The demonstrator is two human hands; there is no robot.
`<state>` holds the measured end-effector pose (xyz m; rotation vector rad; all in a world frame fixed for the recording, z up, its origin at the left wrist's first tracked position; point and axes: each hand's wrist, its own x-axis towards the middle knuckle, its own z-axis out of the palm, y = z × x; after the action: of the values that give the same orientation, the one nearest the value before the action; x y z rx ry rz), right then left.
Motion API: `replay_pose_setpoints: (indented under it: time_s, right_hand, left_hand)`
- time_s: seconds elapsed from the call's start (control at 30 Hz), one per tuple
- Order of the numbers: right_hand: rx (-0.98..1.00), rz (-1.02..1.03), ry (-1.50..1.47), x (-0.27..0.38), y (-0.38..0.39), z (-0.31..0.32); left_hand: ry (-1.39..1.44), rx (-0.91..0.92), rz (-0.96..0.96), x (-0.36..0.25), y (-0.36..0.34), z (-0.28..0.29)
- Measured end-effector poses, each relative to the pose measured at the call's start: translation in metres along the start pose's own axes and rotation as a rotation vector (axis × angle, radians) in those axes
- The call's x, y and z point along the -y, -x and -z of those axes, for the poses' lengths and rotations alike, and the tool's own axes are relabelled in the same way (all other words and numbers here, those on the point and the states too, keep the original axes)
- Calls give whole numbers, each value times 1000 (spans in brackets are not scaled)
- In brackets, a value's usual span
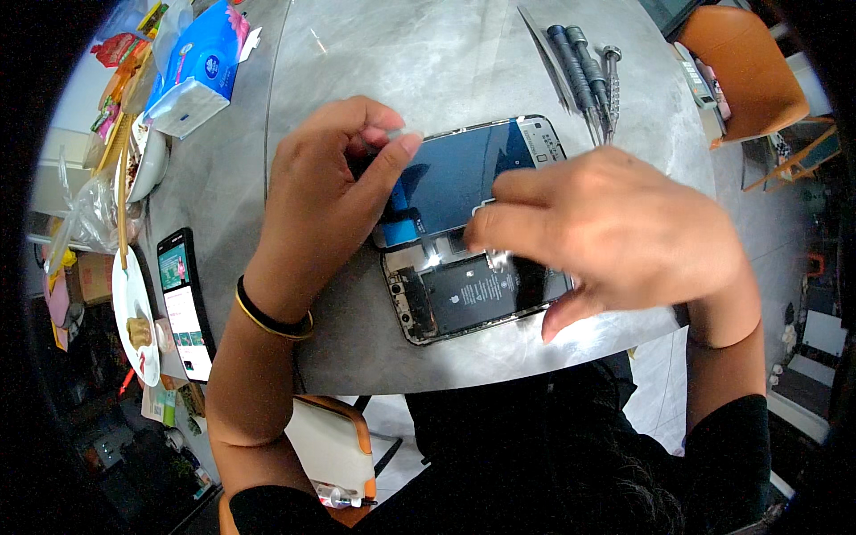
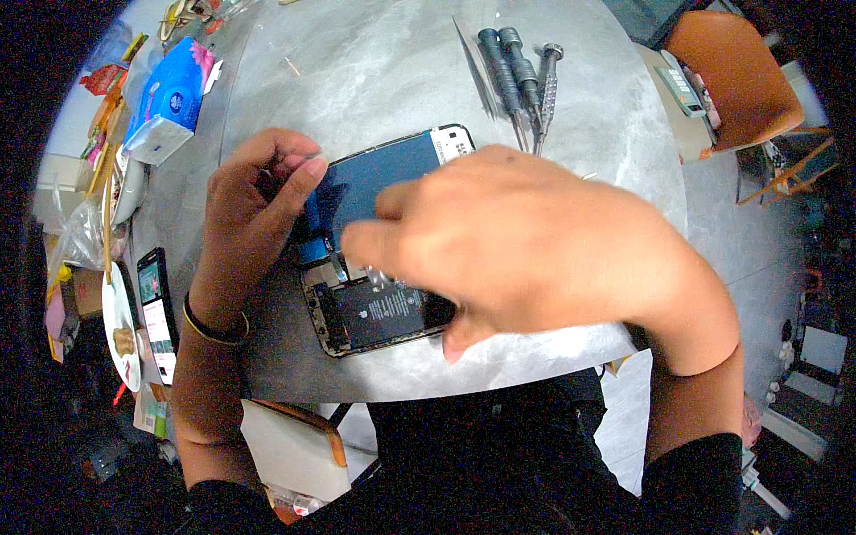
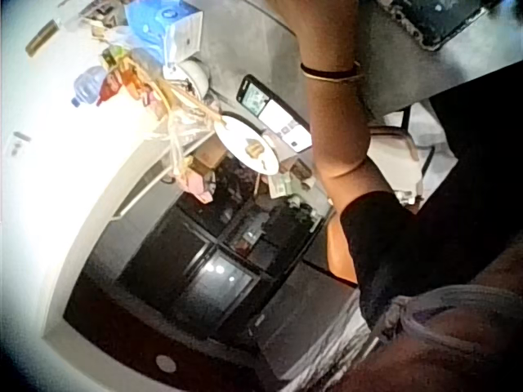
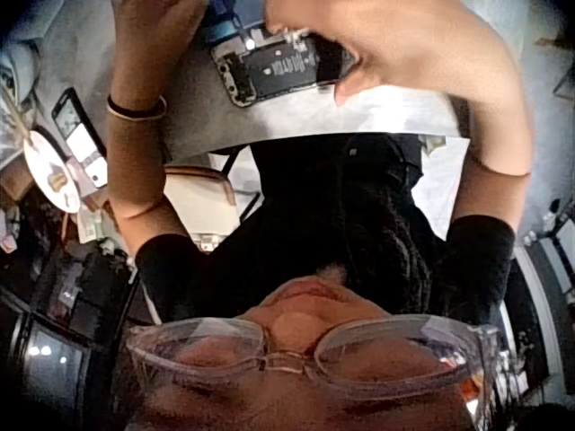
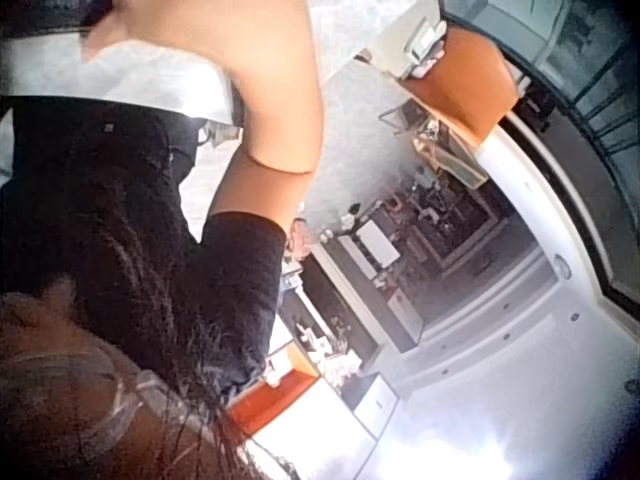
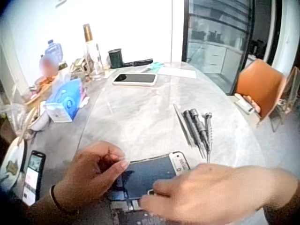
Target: The person uses a small screwdriver to remove and replace components inside an open mobile phone on a table.
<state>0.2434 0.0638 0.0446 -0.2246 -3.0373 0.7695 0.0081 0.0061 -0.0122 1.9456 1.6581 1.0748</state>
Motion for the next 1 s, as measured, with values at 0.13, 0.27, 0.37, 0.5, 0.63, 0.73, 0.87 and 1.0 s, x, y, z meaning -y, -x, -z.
replay_pose_setpoints:
  time_s: [0.13,0.27,0.37,0.5,0.63,0.73,0.87,1.0]
  right_hand:
    - [63,-46,65,11,0,-2]
    - [57,-68,86,9,1,-2]
    - [14,-61,108,1,1,-3]
    - [-41,-65,125,-9,0,3]
    - [-59,-104,71,-20,-2,6]
    - [-63,-113,37,-21,-4,5]
    - [-63,-85,17,-26,-5,4]
    - [-79,-51,8,-32,-4,3]
  left_hand:
    - [48,-29,-11,8,3,-4]
    - [29,-23,13,6,2,-3]
    - [-28,-20,29,3,1,-2]
    - [-139,-59,-79,7,0,0]
    - [-215,-71,-45,1,-2,0]
    - [-220,-71,-24,1,0,0]
    - [-270,-74,-54,1,0,1]
    - [-307,-80,-57,1,0,1]
